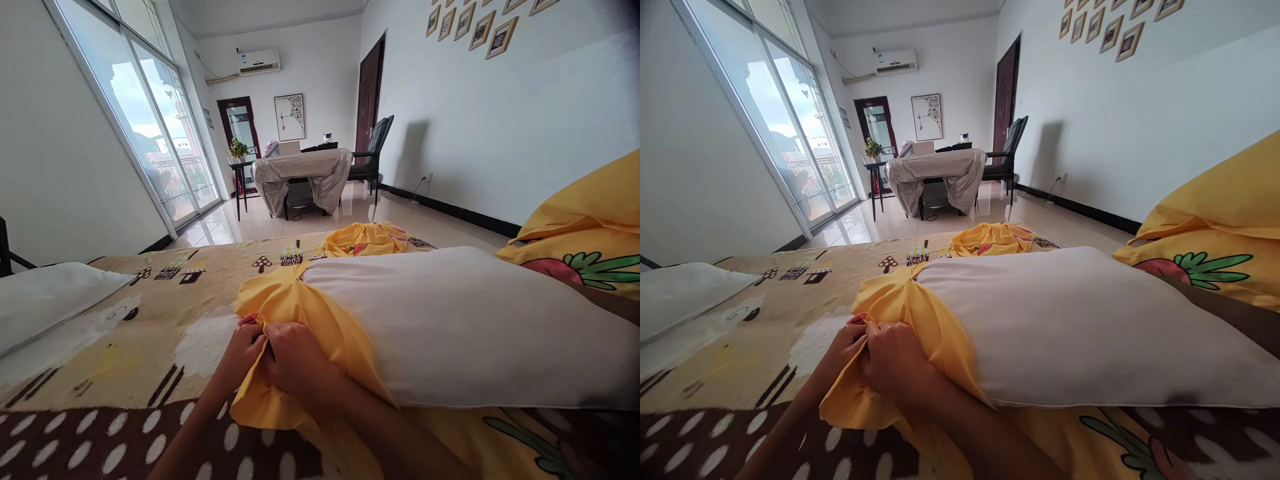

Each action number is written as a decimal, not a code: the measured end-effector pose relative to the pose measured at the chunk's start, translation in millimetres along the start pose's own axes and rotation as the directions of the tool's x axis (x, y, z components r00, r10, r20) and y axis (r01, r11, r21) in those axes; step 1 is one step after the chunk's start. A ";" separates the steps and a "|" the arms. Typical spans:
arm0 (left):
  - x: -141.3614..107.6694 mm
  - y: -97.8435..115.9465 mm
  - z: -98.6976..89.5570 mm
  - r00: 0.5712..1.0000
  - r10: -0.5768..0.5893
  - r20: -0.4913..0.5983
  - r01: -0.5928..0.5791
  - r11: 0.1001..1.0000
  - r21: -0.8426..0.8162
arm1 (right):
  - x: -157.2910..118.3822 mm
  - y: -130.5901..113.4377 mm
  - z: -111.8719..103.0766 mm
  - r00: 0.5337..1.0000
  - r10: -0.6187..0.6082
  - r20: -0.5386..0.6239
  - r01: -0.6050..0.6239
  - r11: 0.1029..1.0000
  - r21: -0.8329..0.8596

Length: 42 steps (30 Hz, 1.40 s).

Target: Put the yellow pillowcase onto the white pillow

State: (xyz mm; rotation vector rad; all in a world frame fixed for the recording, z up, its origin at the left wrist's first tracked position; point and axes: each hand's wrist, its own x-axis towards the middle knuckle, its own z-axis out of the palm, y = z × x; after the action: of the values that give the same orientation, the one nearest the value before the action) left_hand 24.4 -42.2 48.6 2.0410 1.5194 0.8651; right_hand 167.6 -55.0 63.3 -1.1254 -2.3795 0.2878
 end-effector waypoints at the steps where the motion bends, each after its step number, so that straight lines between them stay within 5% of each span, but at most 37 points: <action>1: 0.0 -0.6 0.4 1.000 -0.001 -0.006 0.001 1.000 -0.001 | 0.0 -0.2 -0.5 1.000 0.001 0.004 -0.001 1.000 0.003; 42: 0.8 -5.2 0.4 0.998 -0.040 0.041 0.041 0.999 -0.028 | -0.2 -2.5 -3.7 1.000 0.019 0.019 -0.020 1.000 0.019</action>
State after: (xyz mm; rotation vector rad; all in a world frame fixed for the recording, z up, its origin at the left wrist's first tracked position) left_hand 21.3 -39.9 45.0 1.9885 1.5132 0.8199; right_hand 167.9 -56.8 67.4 -1.1427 -2.3784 0.3287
